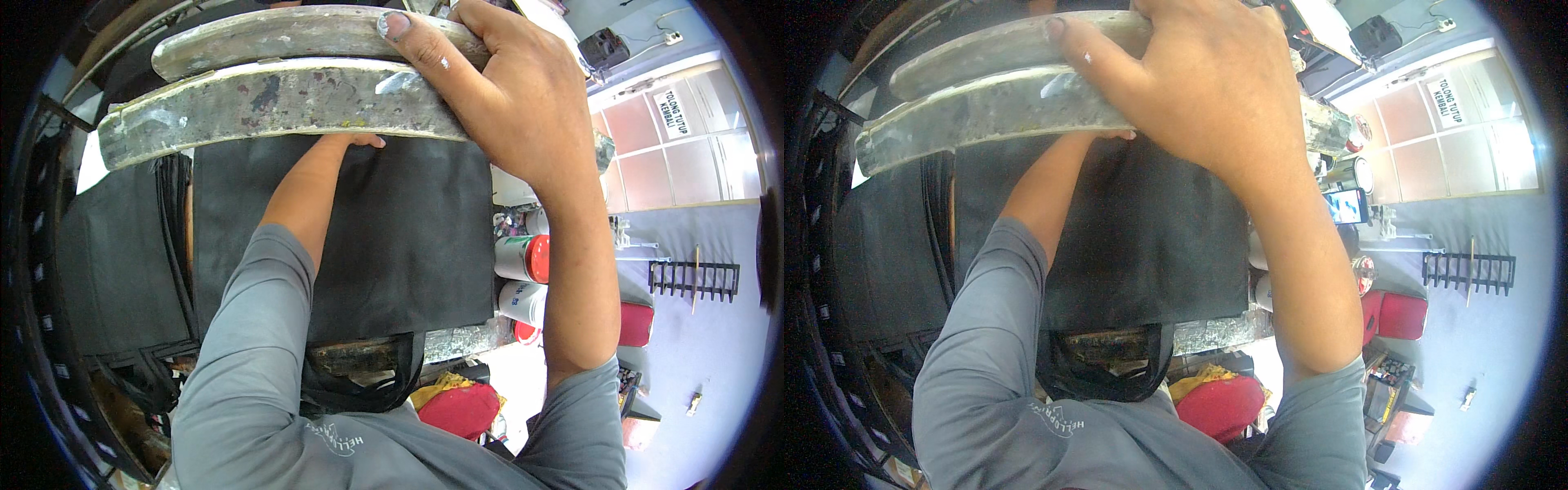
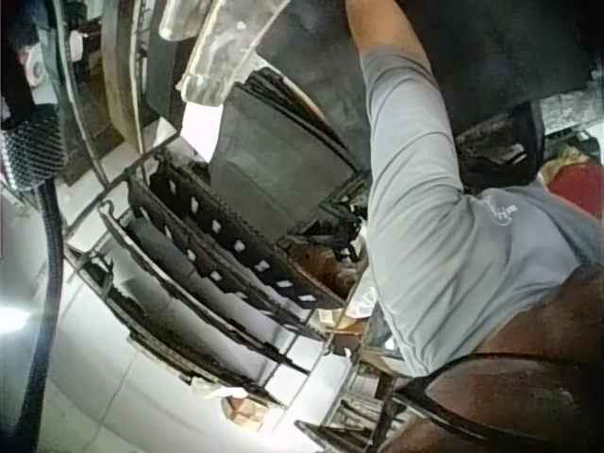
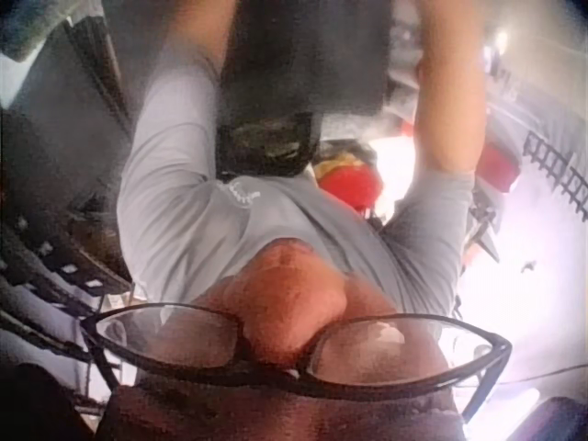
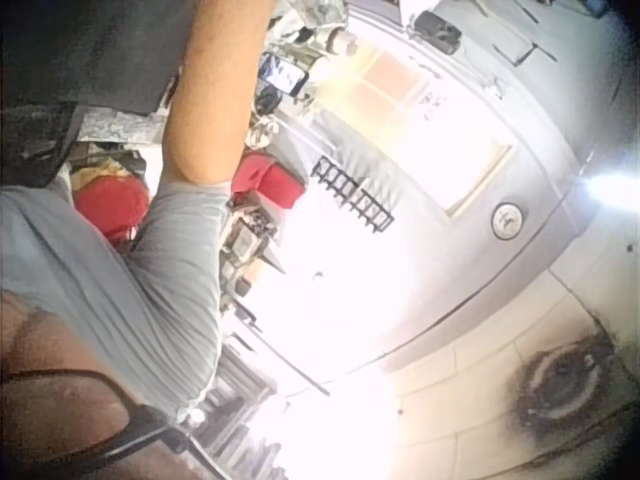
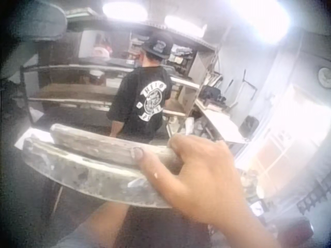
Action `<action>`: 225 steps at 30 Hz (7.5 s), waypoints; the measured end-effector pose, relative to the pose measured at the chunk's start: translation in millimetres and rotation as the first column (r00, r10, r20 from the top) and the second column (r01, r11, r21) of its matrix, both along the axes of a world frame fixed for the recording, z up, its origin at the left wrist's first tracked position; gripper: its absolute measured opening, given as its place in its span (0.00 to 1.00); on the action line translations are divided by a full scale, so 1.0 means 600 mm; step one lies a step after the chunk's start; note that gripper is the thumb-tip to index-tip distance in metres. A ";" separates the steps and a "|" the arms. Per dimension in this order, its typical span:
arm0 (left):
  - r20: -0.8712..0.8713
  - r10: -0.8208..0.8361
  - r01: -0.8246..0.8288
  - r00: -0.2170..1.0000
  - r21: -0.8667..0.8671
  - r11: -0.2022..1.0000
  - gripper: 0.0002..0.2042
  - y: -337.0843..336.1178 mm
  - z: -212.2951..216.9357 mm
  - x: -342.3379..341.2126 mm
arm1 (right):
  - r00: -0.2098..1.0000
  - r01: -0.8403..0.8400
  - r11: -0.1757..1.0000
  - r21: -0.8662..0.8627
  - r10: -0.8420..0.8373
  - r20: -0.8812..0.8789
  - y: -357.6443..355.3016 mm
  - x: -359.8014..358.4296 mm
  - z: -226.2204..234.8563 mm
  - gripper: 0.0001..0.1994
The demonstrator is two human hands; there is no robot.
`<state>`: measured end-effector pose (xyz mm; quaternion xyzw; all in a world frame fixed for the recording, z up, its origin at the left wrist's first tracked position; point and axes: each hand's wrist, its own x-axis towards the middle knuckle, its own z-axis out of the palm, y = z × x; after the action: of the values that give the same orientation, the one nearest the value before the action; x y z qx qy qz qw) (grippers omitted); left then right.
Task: The person performs screen printing on black tote bags by flattening each bag on a work surface, lowering a screen frame, and pulling a squeegee across the screen to apply white ink. They repeat this for multiple bags, which are then taken by another person and hung on drying racks.
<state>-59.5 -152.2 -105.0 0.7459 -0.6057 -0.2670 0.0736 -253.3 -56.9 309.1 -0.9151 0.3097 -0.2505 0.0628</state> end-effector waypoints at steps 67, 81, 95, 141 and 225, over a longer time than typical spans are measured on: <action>-0.912 -0.127 -0.739 -0.390 0.228 0.634 0.68 0.667 0.403 -0.152 | 0.953 -0.137 0.980 -0.142 0.091 -0.290 0.093 -0.122 -0.235 0.25; -0.879 0.336 -0.656 -0.338 0.476 0.585 0.64 0.740 0.167 -0.174 | 0.874 -0.097 0.985 0.143 0.153 -0.461 0.161 -0.148 -0.357 0.24; -0.872 0.368 -0.593 -0.323 0.490 0.640 0.71 0.739 0.170 -0.164 | 0.903 -0.074 0.997 0.014 0.073 -0.423 -0.031 -0.023 -0.460 0.25; 0.265 0.493 -0.459 0.829 -0.183 0.870 0.52 0.741 0.124 -0.112 | 0.930 -0.039 0.995 0.090 0.069 -0.360 0.252 -0.206 -0.504 0.27; -0.077 0.059 -0.078 0.995 -0.267 0.960 0.52 0.471 0.097 -0.272 | 0.999 -0.051 0.959 -0.280 0.047 -0.019 -0.038 -0.011 -0.037 0.37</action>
<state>-222.9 130.5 -46.6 0.7399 -0.6074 -0.2046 0.2045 -259.9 -79.5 287.0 -0.9237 0.2487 -0.2845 -0.0631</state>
